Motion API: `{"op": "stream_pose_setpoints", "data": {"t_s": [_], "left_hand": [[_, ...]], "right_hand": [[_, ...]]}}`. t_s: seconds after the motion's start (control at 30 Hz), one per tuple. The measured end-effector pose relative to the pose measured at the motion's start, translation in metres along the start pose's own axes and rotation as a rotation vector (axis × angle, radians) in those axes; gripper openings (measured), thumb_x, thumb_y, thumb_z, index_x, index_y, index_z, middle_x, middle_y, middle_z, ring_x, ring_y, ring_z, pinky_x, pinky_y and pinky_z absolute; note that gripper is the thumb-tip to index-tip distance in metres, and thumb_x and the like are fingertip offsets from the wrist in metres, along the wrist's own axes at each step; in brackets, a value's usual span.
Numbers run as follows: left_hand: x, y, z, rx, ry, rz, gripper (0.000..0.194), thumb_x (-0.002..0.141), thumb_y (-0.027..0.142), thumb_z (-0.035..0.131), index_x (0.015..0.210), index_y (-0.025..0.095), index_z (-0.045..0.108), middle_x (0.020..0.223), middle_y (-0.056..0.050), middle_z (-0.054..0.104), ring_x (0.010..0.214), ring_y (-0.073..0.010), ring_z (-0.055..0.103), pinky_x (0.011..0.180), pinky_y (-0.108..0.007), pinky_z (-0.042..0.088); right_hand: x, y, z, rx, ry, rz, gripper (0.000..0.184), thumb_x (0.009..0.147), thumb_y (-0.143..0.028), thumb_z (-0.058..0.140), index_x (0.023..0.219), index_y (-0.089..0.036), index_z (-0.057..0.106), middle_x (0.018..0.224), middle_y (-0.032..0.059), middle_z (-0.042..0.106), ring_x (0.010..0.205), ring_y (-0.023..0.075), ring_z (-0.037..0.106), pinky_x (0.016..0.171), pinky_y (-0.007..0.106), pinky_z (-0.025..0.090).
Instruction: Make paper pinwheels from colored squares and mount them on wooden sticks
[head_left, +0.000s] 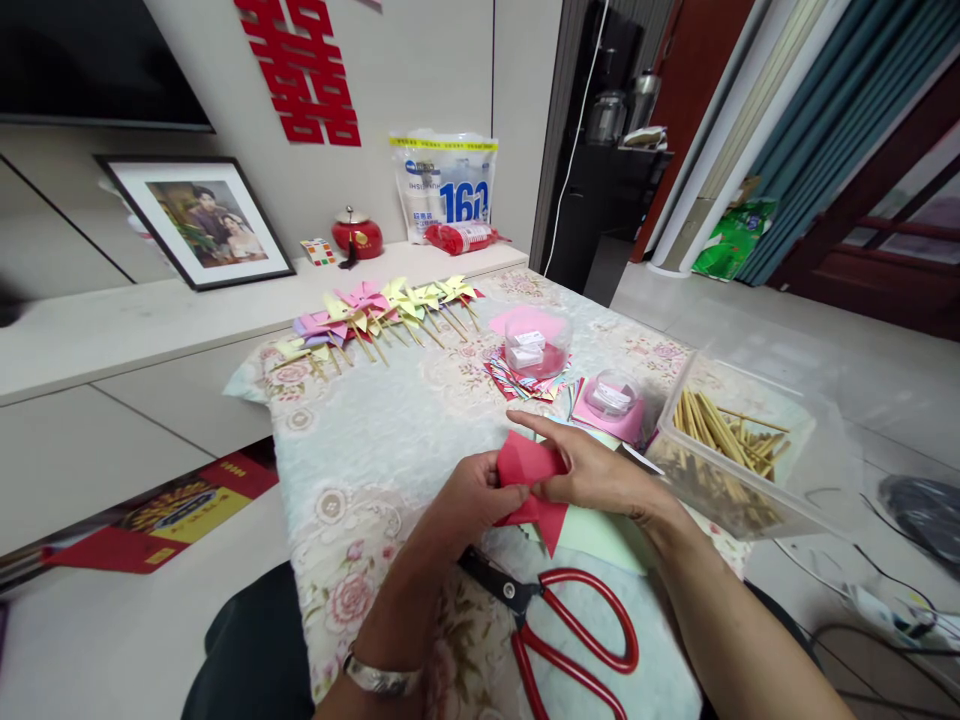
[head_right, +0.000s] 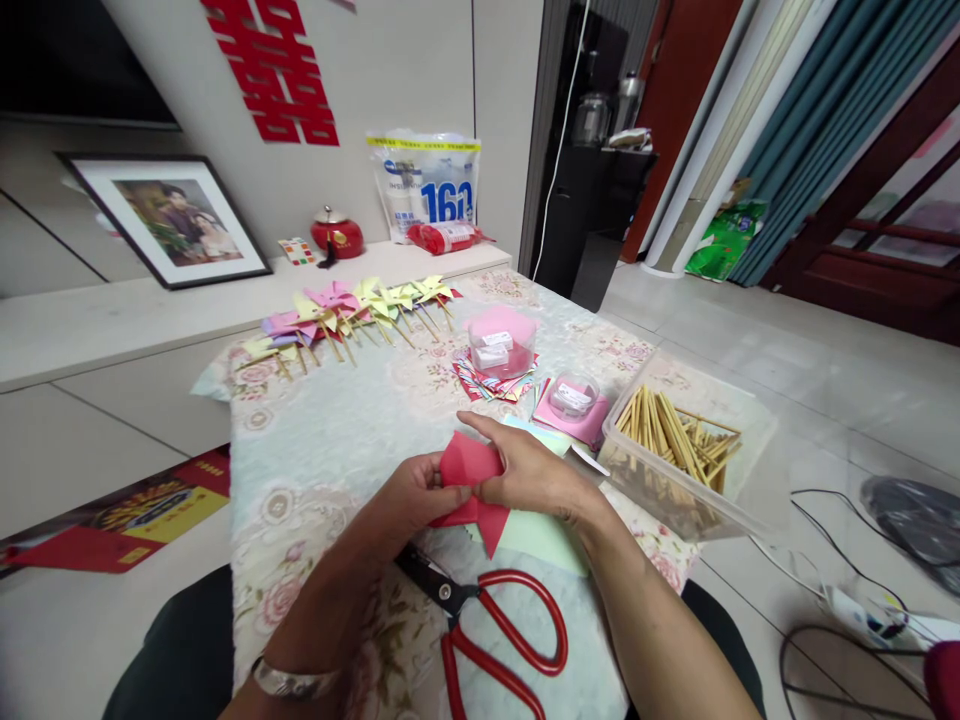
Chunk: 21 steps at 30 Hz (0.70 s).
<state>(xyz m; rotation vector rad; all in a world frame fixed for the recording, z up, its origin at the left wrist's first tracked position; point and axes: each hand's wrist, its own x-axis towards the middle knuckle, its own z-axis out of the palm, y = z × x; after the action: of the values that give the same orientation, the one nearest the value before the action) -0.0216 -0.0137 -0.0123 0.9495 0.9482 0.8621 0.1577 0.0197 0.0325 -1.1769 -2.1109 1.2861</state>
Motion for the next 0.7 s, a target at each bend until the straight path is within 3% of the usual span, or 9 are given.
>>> {"op": "stream_pose_setpoints", "data": {"t_s": [0.13,0.27,0.37,0.47,0.53,0.7], "left_hand": [[-0.002,0.005,0.001,-0.143,0.036,0.014,0.023,0.068,0.029,0.081,0.083,0.014,0.071,0.072,-0.002,0.071,0.065,-0.0149,0.063,0.066,-0.026,0.049],[-0.004,0.009,0.000,-0.328,0.100,0.125,0.030,0.078,0.044,0.072,0.074,0.014,0.068,0.071,-0.002,0.067,0.063,-0.0129,0.058,0.061,-0.024,0.049],[-0.005,0.009,-0.002,-0.373,0.105,0.167,0.035,0.081,0.048,0.067,0.088,0.015,0.072,0.085,-0.006,0.071,0.072,-0.0169,0.062,0.063,-0.027,0.051],[-0.006,0.009,0.001,-0.379,0.068,0.202,0.031,0.080,0.044,0.070,0.092,0.015,0.071,0.090,-0.008,0.072,0.076,-0.0184,0.064,0.065,-0.028,0.051],[-0.006,0.010,0.006,-0.377,0.072,0.196,0.029,0.076,0.040,0.075,0.091,0.015,0.071,0.085,-0.007,0.072,0.074,-0.0184,0.065,0.066,-0.028,0.051],[-0.002,0.011,0.018,-0.371,0.193,0.190,0.027,0.064,0.030,0.085,0.081,0.014,0.071,0.071,-0.003,0.071,0.064,-0.0162,0.064,0.065,-0.027,0.049]], "right_hand": [[0.001,0.001,0.000,0.087,0.060,-0.004,0.089,0.066,-0.005,0.063,0.150,-0.025,0.043,0.137,0.0076,0.060,0.101,0.0255,0.066,0.079,0.034,0.054],[0.004,0.004,0.004,0.279,0.123,-0.007,0.092,0.069,-0.005,0.061,0.153,-0.029,0.035,0.097,0.0015,0.072,0.064,0.0148,0.060,0.053,0.023,0.045],[0.008,0.006,0.008,0.376,0.237,-0.042,0.089,0.068,-0.006,0.062,0.151,-0.029,0.039,0.117,0.0036,0.068,0.065,0.0115,0.058,0.055,0.022,0.045],[0.012,0.006,0.014,0.461,0.343,-0.064,0.086,0.066,-0.008,0.064,0.147,-0.026,0.044,0.145,0.0068,0.051,0.076,0.0117,0.061,0.064,0.024,0.050],[0.015,0.005,0.018,0.521,0.360,-0.054,0.089,0.065,-0.011,0.065,0.149,-0.024,0.039,0.143,0.0090,0.053,0.071,0.0107,0.060,0.062,0.024,0.050],[0.017,0.003,0.027,0.562,0.406,-0.070,0.090,0.066,-0.016,0.066,0.151,-0.020,0.036,0.113,0.0074,0.068,0.062,0.0113,0.057,0.055,0.024,0.046]]}}
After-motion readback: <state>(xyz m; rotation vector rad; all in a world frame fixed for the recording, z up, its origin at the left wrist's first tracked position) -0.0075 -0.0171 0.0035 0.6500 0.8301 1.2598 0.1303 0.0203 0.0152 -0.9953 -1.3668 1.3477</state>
